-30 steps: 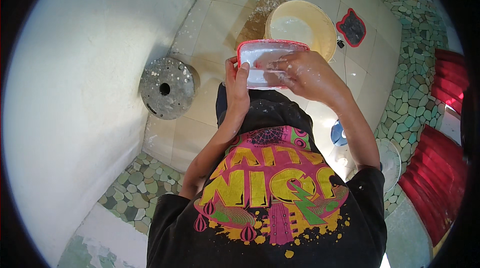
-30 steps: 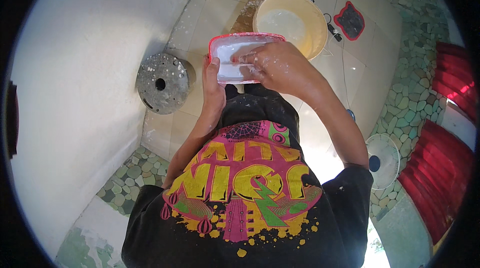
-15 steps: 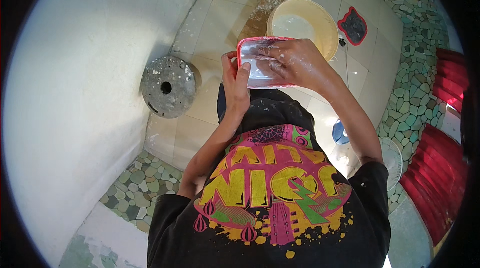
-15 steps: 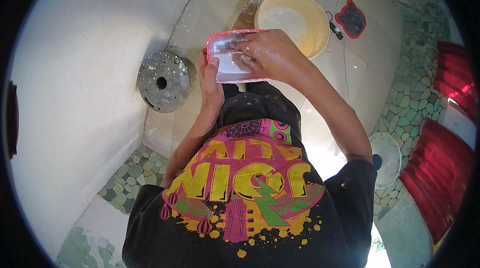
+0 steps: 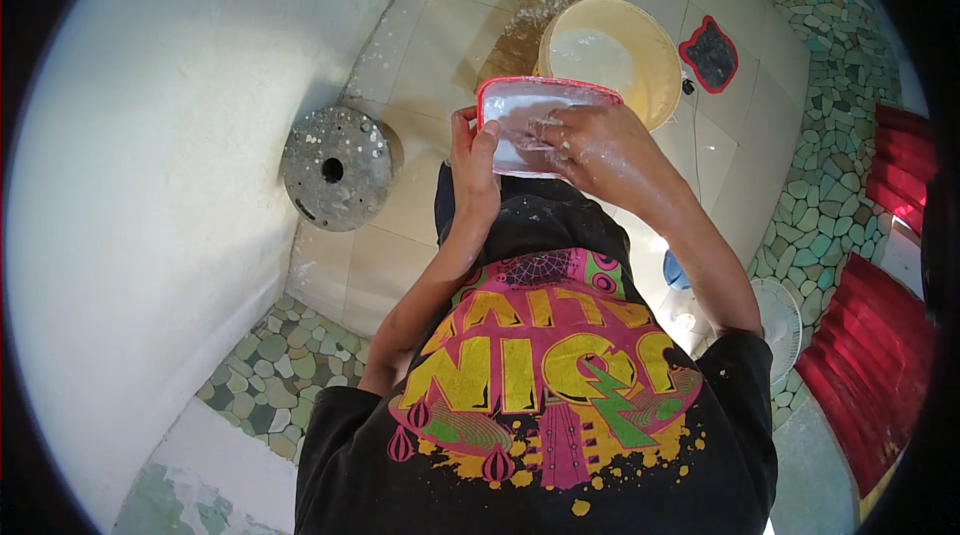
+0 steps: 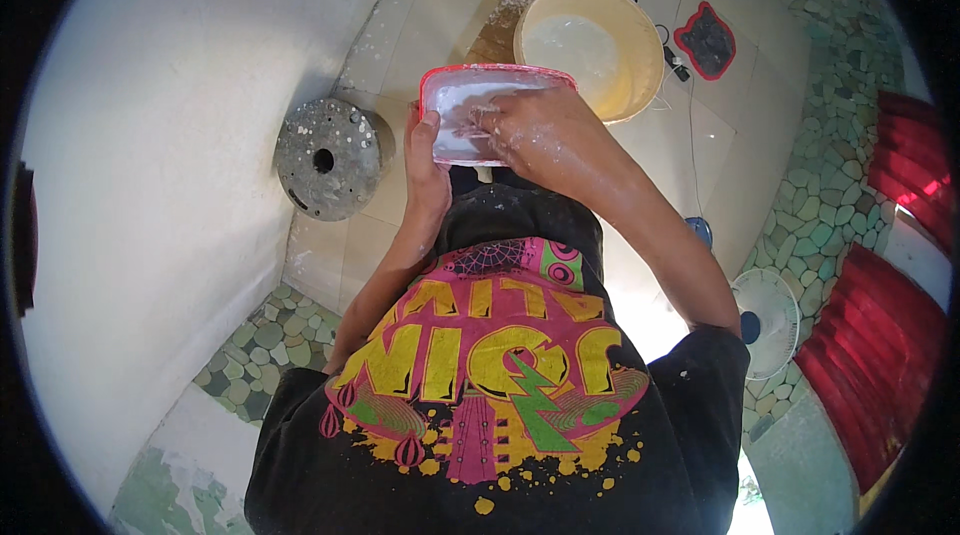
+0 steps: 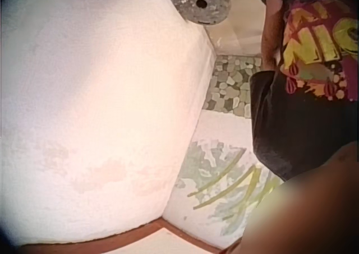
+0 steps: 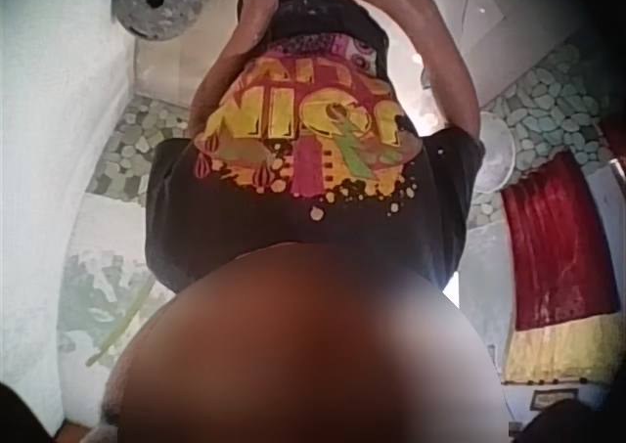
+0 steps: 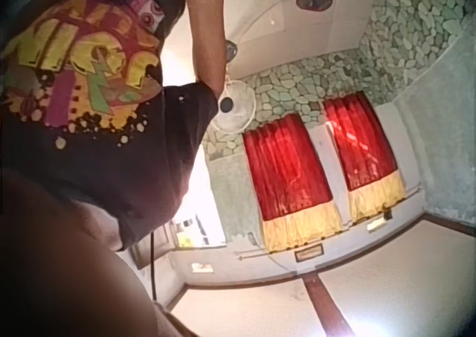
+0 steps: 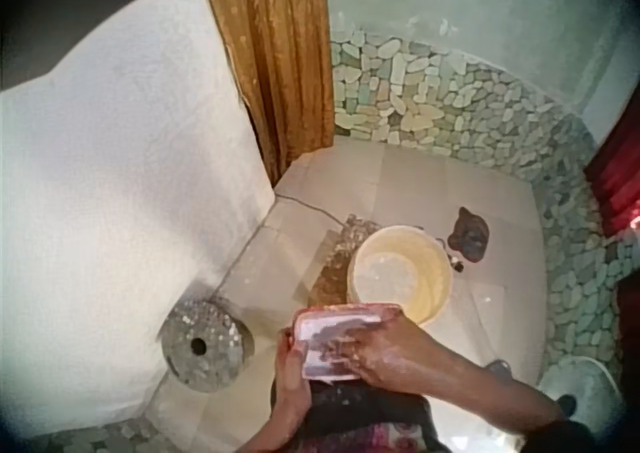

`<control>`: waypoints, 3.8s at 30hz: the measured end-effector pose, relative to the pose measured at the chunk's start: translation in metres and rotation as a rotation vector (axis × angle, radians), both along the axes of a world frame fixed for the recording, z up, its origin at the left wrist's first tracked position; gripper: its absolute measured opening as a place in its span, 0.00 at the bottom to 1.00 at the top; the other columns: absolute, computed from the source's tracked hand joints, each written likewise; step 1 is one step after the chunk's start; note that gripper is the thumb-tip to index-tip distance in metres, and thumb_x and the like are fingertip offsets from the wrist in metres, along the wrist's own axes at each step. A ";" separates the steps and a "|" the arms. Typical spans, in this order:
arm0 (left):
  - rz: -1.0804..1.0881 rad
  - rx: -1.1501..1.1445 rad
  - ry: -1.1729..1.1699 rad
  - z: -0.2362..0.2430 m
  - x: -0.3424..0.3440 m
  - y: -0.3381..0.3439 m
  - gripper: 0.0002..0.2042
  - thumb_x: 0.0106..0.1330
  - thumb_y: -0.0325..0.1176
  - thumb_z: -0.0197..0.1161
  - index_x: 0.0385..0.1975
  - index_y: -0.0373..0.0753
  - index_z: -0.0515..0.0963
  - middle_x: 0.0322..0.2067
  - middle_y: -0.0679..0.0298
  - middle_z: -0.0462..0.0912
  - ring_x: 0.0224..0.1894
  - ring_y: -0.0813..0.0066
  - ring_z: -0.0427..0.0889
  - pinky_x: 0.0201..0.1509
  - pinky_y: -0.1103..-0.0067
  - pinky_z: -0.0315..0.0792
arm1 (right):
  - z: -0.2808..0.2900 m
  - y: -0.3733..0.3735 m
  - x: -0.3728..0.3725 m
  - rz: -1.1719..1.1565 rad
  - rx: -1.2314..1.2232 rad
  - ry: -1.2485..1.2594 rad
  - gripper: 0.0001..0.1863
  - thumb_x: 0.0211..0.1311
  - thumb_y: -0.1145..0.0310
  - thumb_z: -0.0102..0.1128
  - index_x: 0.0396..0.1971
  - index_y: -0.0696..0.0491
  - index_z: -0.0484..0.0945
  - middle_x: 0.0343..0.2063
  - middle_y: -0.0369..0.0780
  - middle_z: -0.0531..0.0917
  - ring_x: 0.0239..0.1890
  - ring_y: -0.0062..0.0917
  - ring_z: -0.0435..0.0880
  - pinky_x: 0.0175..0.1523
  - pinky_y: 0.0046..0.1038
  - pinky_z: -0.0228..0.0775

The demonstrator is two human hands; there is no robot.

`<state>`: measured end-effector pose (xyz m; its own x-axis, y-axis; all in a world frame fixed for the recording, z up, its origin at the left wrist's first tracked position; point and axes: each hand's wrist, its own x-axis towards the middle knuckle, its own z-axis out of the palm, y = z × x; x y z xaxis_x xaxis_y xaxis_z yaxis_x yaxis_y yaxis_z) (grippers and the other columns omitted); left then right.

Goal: Mixing white plaster or paint powder with water in a plastic tray and bucket.

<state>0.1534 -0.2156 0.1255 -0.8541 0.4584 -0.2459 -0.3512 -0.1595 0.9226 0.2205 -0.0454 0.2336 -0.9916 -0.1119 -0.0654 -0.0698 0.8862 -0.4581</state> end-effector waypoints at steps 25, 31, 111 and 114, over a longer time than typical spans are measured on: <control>-0.017 -0.013 0.030 0.003 -0.001 0.001 0.25 0.67 0.49 0.53 0.51 0.31 0.68 0.43 0.57 0.75 0.47 0.72 0.73 0.56 0.77 0.66 | 0.003 0.004 0.008 -0.059 -0.130 -0.007 0.15 0.58 0.69 0.61 0.46 0.53 0.84 0.40 0.45 0.86 0.42 0.42 0.85 0.49 0.41 0.78; -0.018 -0.001 0.073 0.000 -0.003 0.001 0.24 0.67 0.48 0.53 0.51 0.31 0.69 0.43 0.56 0.75 0.47 0.72 0.73 0.55 0.77 0.66 | 0.017 0.004 0.016 -0.099 -0.207 -0.051 0.15 0.58 0.69 0.61 0.46 0.53 0.85 0.41 0.46 0.86 0.42 0.42 0.85 0.49 0.40 0.78; -0.016 -0.022 -0.017 0.011 -0.002 0.002 0.21 0.70 0.46 0.52 0.48 0.31 0.70 0.40 0.60 0.75 0.43 0.76 0.71 0.51 0.79 0.66 | 0.023 -0.002 0.013 -0.213 -0.055 -0.014 0.12 0.59 0.66 0.62 0.40 0.53 0.85 0.33 0.47 0.86 0.36 0.43 0.85 0.42 0.42 0.78; -0.024 -0.048 0.007 0.011 -0.002 0.001 0.21 0.70 0.45 0.52 0.48 0.31 0.69 0.40 0.59 0.75 0.43 0.75 0.72 0.51 0.78 0.67 | 0.015 -0.007 0.013 -0.228 0.008 0.060 0.13 0.57 0.68 0.62 0.42 0.53 0.85 0.35 0.45 0.87 0.37 0.41 0.86 0.42 0.41 0.79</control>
